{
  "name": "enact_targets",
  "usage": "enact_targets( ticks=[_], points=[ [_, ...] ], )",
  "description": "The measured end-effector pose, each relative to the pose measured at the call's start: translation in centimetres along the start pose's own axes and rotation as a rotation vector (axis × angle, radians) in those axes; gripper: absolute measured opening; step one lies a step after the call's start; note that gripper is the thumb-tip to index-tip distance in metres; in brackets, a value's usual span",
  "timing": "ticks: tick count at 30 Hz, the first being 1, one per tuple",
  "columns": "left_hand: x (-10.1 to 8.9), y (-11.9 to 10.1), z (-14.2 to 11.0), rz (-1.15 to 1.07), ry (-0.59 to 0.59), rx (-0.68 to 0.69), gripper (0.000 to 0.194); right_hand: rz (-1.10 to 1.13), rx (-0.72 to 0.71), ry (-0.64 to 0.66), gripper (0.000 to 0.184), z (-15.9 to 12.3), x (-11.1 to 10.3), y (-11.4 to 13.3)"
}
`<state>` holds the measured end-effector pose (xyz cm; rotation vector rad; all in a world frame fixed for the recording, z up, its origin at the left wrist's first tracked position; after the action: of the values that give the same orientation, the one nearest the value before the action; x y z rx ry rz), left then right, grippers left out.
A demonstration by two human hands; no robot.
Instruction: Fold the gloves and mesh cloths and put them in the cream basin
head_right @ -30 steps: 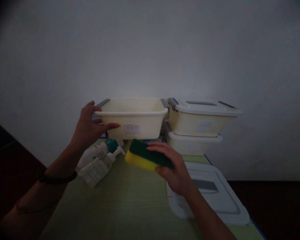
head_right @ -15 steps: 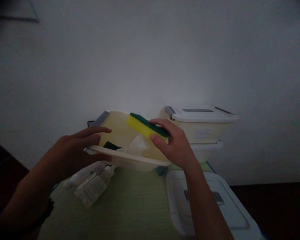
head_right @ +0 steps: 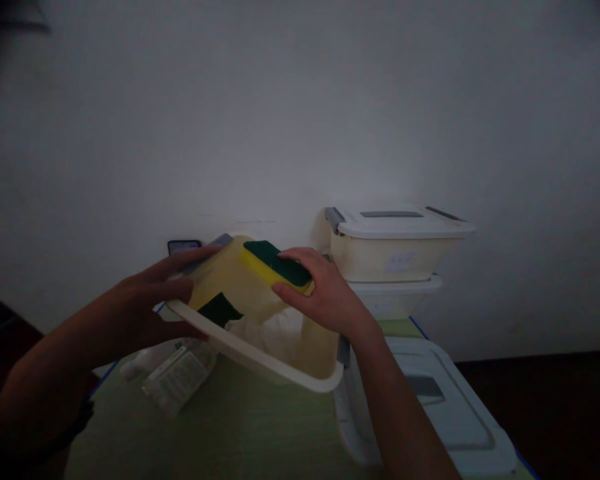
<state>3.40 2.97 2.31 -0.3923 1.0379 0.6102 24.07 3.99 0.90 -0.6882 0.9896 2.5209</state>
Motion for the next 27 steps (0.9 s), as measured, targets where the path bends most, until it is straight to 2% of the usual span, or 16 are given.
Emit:
enact_targets(
  ticks=[7, 13, 19, 22, 24, 27],
  points=[
    [0.1, 0.3, 0.0, -0.037, 0.000, 0.003, 0.020, -0.019, -0.050, 0.113, 0.048, -0.2, 1.4, 0.9],
    [1.7, 1.0, -0.4, -0.096, 0.176, -0.045, 0.022, -0.041, 0.023, 0.176, 0.047, -0.5, 3.0, -0.9],
    [1.3, 0.9, -0.3, -0.099, 0.126, -0.022, 0.021, -0.039, 0.062, 0.230, 0.042, -0.6, 4.1, -1.5],
    [0.7, 1.1, -0.8, -0.139, 0.154, -0.029, 0.016, -0.025, 0.073, 0.256, 0.040, -0.7, 4.3, -1.6],
    [0.3, 1.4, -1.3, -0.180, 0.174, -0.062, 0.016, -0.007, 0.073, 0.268, 0.040, -0.7, 4.4, -1.8],
    [0.1, 2.4, -1.5, -0.308, 0.158, -0.192, 0.032, 0.011, 0.062, 0.281, 0.041, -0.8, 4.4, -2.0]
  ],
)
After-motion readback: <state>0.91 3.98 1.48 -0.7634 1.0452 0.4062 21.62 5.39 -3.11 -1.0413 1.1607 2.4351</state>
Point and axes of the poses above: each hand's wrist, its own z-axis towards the middle knuckle, its own x-axis out of the palm, y = z × x, the point moved 7 cm from there along z, towards the middle knuckle, and after that the axes turned 8 degrees about z, right-handed, at the moved point
